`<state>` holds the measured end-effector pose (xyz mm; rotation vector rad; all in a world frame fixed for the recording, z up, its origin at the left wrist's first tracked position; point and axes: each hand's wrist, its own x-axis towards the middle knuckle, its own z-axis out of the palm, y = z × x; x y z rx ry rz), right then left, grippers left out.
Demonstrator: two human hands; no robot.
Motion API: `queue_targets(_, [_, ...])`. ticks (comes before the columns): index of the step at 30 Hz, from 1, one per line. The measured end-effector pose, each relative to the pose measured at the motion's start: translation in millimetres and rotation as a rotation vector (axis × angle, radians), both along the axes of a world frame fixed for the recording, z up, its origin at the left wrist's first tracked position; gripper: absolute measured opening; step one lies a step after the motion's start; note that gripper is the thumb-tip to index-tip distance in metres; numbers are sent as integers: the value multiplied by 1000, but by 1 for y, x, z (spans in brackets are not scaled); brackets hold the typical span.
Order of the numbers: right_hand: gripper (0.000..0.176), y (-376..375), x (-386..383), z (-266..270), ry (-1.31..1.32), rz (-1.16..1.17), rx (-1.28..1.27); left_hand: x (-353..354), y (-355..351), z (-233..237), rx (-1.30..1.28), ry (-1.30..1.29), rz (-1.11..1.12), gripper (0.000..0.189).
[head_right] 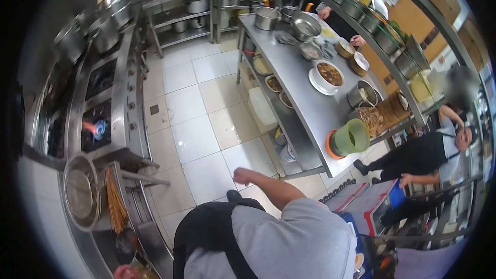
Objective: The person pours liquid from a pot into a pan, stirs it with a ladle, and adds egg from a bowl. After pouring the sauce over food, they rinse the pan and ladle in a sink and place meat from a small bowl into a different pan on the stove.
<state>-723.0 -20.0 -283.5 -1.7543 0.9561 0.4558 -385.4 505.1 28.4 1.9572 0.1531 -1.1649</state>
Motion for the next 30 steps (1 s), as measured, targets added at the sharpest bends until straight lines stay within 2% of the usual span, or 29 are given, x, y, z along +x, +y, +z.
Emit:
queue_targets(2, [25,-50,-18,12,-132,-325,-12,6,-80,2,-226,-42,-153,55])
queue_targets(3, [24,-74,-27,25,-213,-501,-38,5,-126,-5,-274,-159,-300,37])
queue_targets(4, [22,-97,-36,39,-306,-661,-73,2,-167,-24,-329,-276,-442,23])
queue_targets(6, [22,-145,-55,74,-374,-888,-88,6,-216,-95,-311,-211,-452,27])
queue_targets(7, [22,-166,-66,86,-392,-906,-95,0,-241,-120,-253,-190,-554,26])
queue_targets(9, [20,-195,-82,106,-379,-894,-263,-24,-275,-172,-149,-179,-689,24])
queue_targets(10, [20,-200,-84,118,-391,-904,-267,-33,-288,-198,-9,-161,-838,25])
queue_targets(13, [18,-222,-82,137,-351,-955,-279,-45,-290,-268,-13,-153,-1094,25])
queue_targets(16, [19,-265,-80,117,-444,-1076,-209,-29,-299,-302,-14,-137,-1105,25])
queue_targets(18, [19,-310,-81,119,-539,-1257,-228,-10,-312,-320,-29,-139,-1094,26])
queue_targets(20, [22,-357,-87,135,-584,-1372,-292,12,-330,-337,-84,-156,-1088,26])
queue_targets(21, [25,-384,-93,125,-566,-1374,-467,24,-341,-347,-129,-174,-1090,26])
queue_targets(23, [34,-434,-116,119,-171,-1102,-873,51,-370,-362,-245,-230,-1097,26])
queue_targets(24, [37,-458,-133,110,-162,-1131,-905,63,-387,-367,-300,-273,-1101,26])
queue_targets(25, [40,-481,-149,101,-152,-1161,-938,72,-415,-347,-318,-319,-1106,26])
queue_targets(26, [39,-500,-164,91,86,-941,-1161,70,-457,-296,-334,-366,-1111,26])
queue_targets(27, [38,-523,-188,69,342,-736,-1396,98,-470,-340,-171,-199,-1096,29])
queue_targets(28, [36,-556,-205,58,277,-946,-1092,120,-482,-380,-297,-486,-1392,32])
queue_targets(29, [38,-553,-205,74,196,-984,-1035,115,-520,-341,76,-32,-833,32])
queue_targets(30, [43,-571,-208,80,158,-893,-1064,134,-531,-357,-13,46,-717,34])
